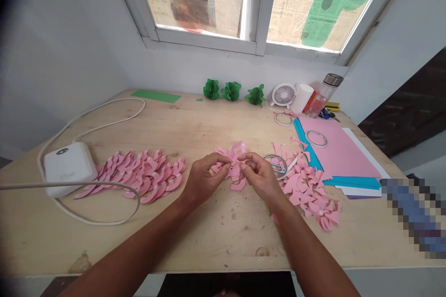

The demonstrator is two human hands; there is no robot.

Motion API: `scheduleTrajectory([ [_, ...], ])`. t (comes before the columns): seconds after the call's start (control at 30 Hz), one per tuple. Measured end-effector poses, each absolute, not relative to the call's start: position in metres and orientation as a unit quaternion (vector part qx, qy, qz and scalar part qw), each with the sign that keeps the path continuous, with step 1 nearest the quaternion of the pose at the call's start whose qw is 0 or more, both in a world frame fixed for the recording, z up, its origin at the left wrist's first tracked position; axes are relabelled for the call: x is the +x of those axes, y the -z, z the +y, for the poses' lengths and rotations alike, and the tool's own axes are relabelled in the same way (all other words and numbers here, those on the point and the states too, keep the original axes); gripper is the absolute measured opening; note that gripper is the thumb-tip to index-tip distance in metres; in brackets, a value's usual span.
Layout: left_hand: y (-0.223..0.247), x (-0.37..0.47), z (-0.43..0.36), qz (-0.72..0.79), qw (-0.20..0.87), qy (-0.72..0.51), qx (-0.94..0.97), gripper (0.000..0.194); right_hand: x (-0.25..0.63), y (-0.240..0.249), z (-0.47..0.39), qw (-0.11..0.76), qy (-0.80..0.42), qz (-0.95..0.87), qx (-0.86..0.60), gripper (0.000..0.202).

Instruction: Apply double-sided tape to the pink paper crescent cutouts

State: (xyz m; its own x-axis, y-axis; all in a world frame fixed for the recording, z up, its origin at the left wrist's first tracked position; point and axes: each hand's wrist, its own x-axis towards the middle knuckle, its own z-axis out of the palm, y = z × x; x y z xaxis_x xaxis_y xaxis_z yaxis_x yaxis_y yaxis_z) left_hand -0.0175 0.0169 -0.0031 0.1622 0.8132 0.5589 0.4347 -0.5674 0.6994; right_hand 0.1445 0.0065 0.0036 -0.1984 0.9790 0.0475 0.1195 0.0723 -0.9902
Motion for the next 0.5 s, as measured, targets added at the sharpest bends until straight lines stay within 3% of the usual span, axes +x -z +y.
scheduleTrajectory([
  [0.5, 0.0055, -0.0137, 0.0152, 0.392, 0.197, -0.487, 0.755, 0.013, 0.1416, -0.0045, 0.0067, 0.439, -0.498, -0.563, -0.493, 0.029],
])
